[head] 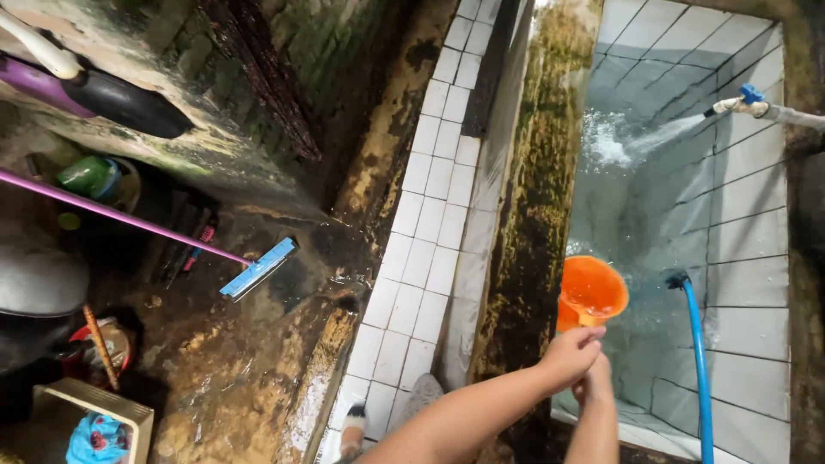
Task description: The recorder is mopping the tiled floor in a bathroom or wash area using a mop and water from a basin.
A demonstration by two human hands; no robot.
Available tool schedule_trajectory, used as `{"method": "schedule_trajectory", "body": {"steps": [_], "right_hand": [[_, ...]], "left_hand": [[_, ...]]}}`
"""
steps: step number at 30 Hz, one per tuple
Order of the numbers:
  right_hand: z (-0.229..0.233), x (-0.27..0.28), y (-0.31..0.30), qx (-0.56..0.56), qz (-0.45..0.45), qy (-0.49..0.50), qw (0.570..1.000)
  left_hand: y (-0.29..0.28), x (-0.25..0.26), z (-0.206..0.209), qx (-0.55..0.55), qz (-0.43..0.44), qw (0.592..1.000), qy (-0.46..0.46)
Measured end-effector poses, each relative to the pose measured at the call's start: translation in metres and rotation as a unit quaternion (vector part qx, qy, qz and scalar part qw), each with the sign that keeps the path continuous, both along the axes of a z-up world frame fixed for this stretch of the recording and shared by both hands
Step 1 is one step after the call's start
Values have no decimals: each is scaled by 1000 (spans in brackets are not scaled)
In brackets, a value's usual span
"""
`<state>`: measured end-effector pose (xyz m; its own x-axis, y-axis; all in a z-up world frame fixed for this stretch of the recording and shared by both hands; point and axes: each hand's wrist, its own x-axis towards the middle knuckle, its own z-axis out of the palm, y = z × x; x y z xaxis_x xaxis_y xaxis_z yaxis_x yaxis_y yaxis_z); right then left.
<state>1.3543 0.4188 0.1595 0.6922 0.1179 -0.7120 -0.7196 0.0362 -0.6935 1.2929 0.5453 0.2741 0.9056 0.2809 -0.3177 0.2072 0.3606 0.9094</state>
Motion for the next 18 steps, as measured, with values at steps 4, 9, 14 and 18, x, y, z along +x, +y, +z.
{"method": "schedule_trajectory", "body": {"steps": [4, 9, 14, 18], "right_hand": [[113, 11, 31, 86, 57, -31, 994], [233, 44, 144, -177, 266, -116, 941], [217, 83, 327, -341, 339, -292, 827], [180, 113, 437, -467, 318, -494, 661]], "left_hand": [[43, 8, 39, -38, 81, 996, -21], [139, 35, 47, -76, 212, 974, -10], [269, 82, 21, -158, 273, 947, -61], [362, 93, 29, -156, 311, 937, -32]]}}
